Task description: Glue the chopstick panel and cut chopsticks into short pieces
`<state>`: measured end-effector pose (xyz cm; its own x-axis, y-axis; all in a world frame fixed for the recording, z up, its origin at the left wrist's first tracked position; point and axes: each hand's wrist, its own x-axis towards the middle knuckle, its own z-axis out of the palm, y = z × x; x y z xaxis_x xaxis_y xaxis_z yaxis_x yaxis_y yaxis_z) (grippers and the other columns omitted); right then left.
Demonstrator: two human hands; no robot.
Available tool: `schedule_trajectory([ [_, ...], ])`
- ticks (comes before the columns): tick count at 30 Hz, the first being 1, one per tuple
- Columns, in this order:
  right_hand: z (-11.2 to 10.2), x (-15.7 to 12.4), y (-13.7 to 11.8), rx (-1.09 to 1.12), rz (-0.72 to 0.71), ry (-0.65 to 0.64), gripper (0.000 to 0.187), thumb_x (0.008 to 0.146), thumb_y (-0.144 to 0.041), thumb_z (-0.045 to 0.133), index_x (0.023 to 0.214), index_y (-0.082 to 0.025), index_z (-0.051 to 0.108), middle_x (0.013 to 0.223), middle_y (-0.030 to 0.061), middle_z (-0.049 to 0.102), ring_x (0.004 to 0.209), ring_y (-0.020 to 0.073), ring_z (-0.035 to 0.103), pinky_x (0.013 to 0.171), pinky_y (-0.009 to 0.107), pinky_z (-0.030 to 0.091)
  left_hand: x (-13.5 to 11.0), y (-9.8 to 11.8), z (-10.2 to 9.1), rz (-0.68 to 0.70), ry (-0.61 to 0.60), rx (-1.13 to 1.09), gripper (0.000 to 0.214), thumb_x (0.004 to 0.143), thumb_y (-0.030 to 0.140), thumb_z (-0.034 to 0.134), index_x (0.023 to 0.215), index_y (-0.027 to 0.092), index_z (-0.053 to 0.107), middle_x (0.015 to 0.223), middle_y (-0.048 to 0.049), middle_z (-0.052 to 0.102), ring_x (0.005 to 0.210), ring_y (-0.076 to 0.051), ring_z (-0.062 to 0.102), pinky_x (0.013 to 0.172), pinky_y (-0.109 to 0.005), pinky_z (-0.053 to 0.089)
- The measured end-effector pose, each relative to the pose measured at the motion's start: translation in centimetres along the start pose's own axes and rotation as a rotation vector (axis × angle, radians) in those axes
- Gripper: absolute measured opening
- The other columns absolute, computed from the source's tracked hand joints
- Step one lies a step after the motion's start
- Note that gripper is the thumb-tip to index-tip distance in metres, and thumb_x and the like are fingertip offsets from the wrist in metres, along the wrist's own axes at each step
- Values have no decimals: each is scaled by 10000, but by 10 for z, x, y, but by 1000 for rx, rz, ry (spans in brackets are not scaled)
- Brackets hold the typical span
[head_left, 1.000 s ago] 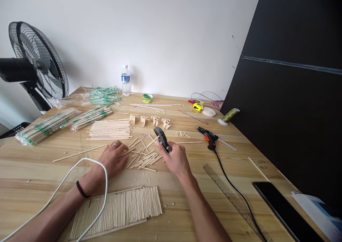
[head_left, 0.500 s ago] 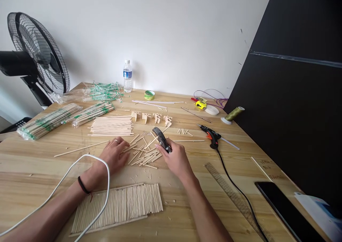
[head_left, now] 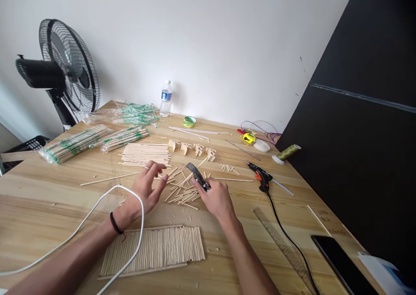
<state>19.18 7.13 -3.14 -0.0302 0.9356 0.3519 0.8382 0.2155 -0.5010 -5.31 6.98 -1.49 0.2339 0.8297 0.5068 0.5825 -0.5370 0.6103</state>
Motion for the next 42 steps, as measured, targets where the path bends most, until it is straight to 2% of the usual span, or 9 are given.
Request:
schedule_trajectory([
  [5,-6,-2,5,-25,33,-7,649,962,-700,450,595,-206,653,564,122,692,505,230,627,546,308,363,-3,-5,4,7,-49,8,249,1065,354,406,1147,170,553,1067,-94,593,987,-233,594,904,-408,491],
  [8,-13,-7,13,-4,229,29,688,946,-751,418,567,-221,637,513,107,676,514,241,652,582,307,409,-3,-11,7,-17,-63,44,234,1049,358,424,1111,185,567,1048,-92,607,981,-254,606,901,-436,494],
  [11,-14,-10,17,-75,281,10,716,912,-800,404,588,-219,667,548,130,696,555,266,666,588,318,409,-2,-14,8,-27,-46,55,219,1039,349,435,1110,193,570,1047,-91,618,971,-263,609,894,-447,493],
  [21,-12,-6,18,-180,175,-167,745,958,-748,320,768,-175,757,652,159,738,627,279,692,590,309,407,-1,-16,7,-48,-46,90,186,1021,315,458,1084,187,577,1058,-95,639,968,-263,619,901,-438,490],
  [25,-25,-4,29,-218,102,-292,574,932,-674,450,764,-213,748,745,142,772,734,291,720,635,300,417,1,-18,6,-78,-46,117,190,1025,314,464,1105,186,578,1051,-87,638,989,-260,630,913,-431,489],
  [27,-35,-4,35,-251,91,-339,507,919,-632,494,733,-224,731,721,128,764,705,283,713,617,295,404,2,-19,6,-98,-46,133,192,1022,316,477,1116,184,579,1068,-91,638,1003,-264,630,925,-433,487],
  [32,-54,-3,47,-475,149,-482,500,958,-585,458,772,-206,726,707,125,743,640,253,681,573,286,372,3,-24,9,-146,-56,178,191,1005,302,509,1135,177,571,1107,-106,642,1016,-274,633,949,-458,479],
  [36,-60,-3,49,-537,175,-500,516,966,-593,461,798,-196,744,716,142,742,689,273,708,567,288,360,3,-28,10,-180,-51,226,186,1009,291,496,1139,178,564,1117,-110,646,1033,-281,635,961,-470,466],
  [42,-62,-5,43,-593,118,-478,523,971,-610,453,807,-206,742,734,139,754,728,288,728,570,295,346,3,-31,10,-202,-75,282,198,995,289,510,1147,177,569,1129,-112,644,1043,-281,634,964,-454,463],
])
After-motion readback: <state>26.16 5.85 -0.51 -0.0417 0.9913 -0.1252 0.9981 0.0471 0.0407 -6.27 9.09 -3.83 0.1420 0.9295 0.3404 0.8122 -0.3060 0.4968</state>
